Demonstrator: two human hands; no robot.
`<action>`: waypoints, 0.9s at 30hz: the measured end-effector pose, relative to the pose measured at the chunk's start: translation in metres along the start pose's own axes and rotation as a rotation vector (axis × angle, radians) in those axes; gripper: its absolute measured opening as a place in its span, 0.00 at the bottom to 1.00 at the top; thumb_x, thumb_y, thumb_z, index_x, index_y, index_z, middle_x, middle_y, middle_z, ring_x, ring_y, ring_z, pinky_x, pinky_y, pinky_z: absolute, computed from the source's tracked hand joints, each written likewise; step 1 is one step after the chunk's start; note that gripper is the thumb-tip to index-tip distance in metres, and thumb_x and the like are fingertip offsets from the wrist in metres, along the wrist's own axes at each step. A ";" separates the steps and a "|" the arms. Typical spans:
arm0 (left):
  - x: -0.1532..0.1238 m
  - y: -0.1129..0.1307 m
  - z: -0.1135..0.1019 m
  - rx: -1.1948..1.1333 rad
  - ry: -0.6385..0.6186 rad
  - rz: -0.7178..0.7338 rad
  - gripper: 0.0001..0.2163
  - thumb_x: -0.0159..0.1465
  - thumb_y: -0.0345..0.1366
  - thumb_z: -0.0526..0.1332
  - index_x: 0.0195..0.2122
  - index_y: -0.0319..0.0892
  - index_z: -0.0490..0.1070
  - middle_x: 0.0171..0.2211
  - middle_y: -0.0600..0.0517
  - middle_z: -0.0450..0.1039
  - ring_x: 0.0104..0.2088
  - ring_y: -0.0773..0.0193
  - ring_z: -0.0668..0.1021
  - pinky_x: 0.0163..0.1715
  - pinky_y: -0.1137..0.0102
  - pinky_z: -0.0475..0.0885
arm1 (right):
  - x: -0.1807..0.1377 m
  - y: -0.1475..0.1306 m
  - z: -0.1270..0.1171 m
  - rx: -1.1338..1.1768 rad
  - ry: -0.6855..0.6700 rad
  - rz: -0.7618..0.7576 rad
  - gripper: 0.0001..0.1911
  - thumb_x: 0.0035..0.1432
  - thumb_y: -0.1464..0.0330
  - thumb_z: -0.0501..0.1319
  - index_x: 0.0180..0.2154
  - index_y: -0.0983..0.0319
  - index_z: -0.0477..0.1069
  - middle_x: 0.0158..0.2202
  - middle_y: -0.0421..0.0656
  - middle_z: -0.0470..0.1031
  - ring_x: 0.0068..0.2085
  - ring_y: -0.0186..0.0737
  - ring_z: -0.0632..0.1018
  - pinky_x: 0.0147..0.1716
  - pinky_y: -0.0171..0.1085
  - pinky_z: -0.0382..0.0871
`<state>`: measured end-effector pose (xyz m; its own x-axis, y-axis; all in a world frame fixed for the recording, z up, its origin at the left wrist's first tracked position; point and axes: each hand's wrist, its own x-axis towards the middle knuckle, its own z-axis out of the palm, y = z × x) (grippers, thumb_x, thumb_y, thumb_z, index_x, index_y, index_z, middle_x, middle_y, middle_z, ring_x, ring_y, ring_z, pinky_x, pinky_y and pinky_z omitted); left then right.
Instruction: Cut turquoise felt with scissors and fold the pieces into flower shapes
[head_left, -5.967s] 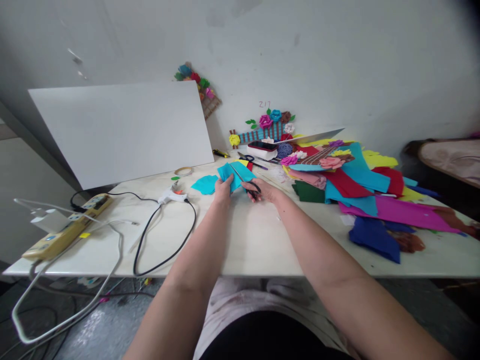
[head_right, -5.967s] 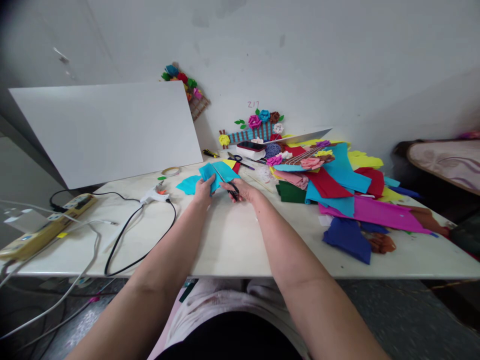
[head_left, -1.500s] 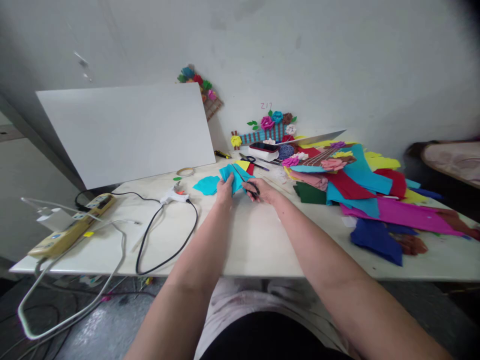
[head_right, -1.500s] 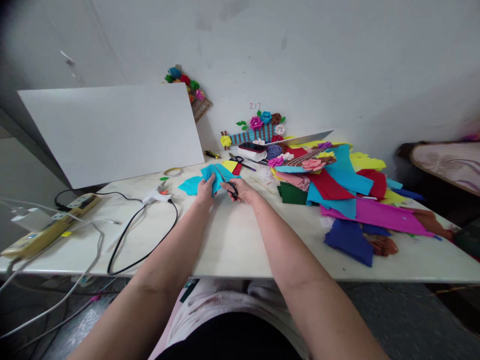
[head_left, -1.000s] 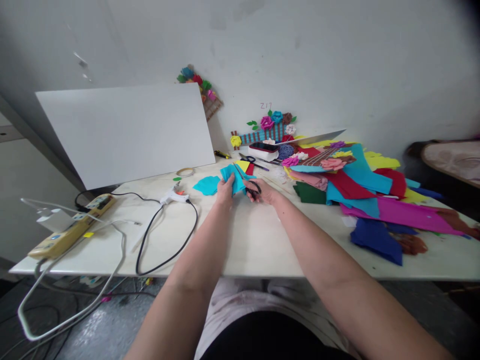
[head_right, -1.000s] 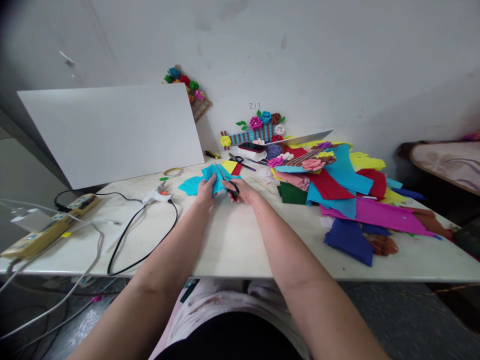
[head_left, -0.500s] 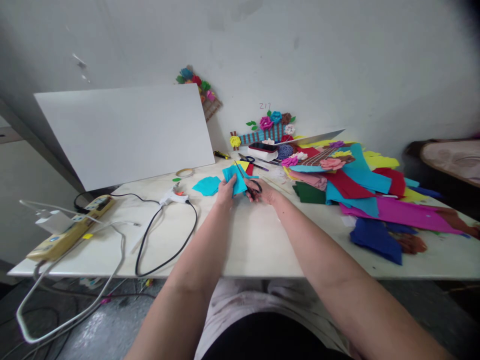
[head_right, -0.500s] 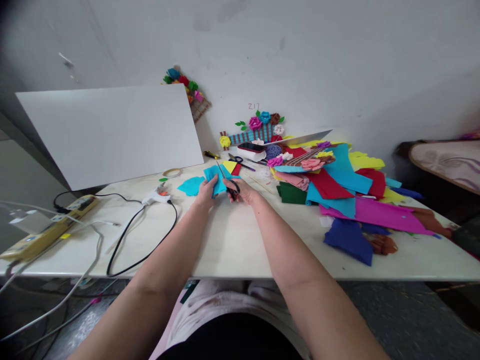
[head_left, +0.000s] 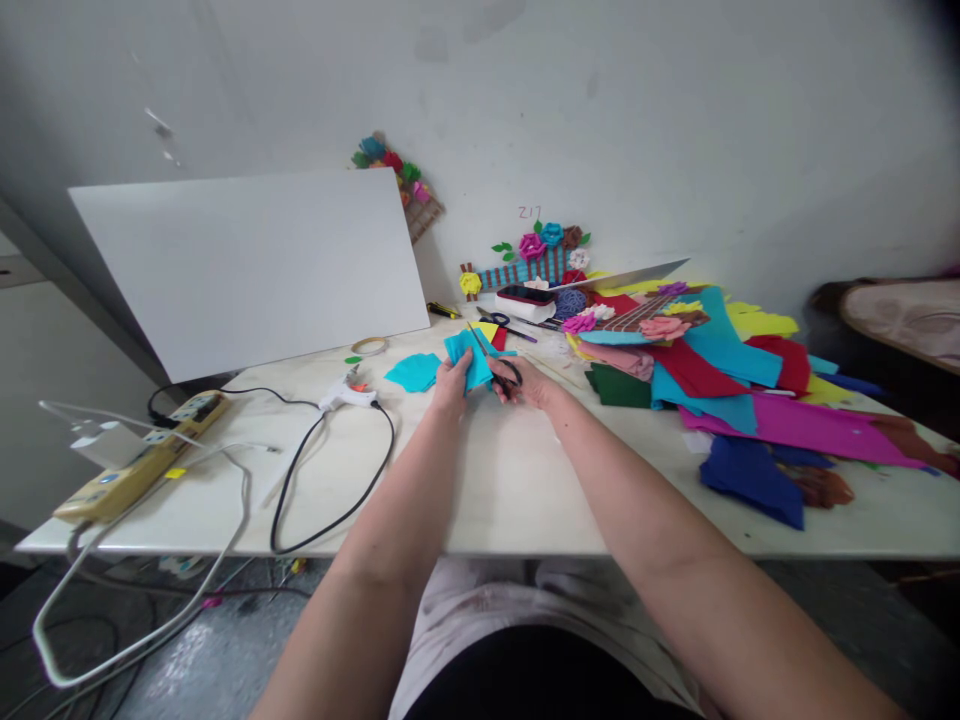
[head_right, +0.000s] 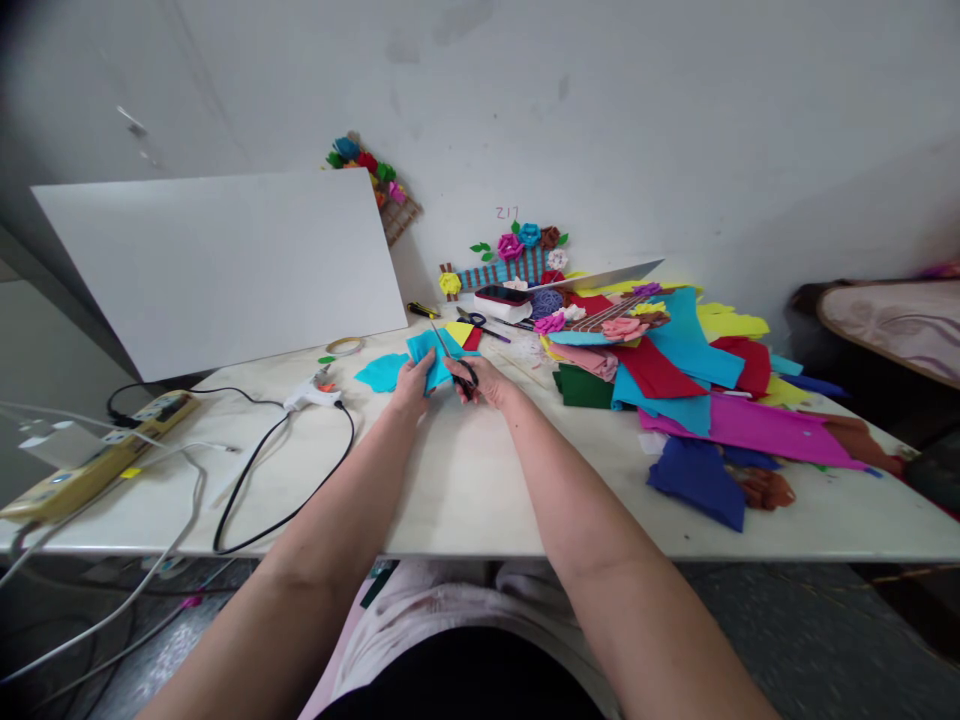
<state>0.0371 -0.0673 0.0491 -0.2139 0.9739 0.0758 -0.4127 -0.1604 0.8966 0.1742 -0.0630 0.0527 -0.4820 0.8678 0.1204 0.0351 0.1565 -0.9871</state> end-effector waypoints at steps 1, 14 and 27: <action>0.000 0.000 0.000 -0.003 0.001 0.000 0.13 0.49 0.41 0.67 0.26 0.38 0.67 0.21 0.53 0.69 0.22 0.71 0.71 0.23 0.76 0.66 | 0.000 -0.001 0.000 0.003 0.003 0.000 0.22 0.49 0.50 0.59 0.26 0.63 0.61 0.16 0.37 0.67 0.15 0.29 0.68 0.08 0.27 0.51; 0.000 0.000 0.000 -0.027 -0.002 0.002 0.12 0.49 0.41 0.67 0.27 0.39 0.67 0.21 0.54 0.69 0.21 0.71 0.70 0.21 0.76 0.66 | 0.000 -0.002 0.004 -0.012 0.050 0.012 0.19 0.50 0.53 0.60 0.24 0.62 0.60 0.16 0.35 0.65 0.14 0.28 0.67 0.07 0.27 0.51; 0.006 -0.004 -0.004 0.015 0.006 -0.003 0.14 0.49 0.43 0.66 0.25 0.39 0.66 0.17 0.58 0.64 0.17 0.74 0.65 0.18 0.78 0.59 | 0.001 -0.002 0.008 -0.010 0.065 0.003 0.18 0.49 0.56 0.62 0.25 0.62 0.60 0.15 0.35 0.65 0.13 0.28 0.67 0.07 0.27 0.50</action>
<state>0.0340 -0.0617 0.0447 -0.2184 0.9733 0.0706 -0.3999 -0.1553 0.9033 0.1670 -0.0659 0.0536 -0.4239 0.8971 0.1247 0.0454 0.1586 -0.9863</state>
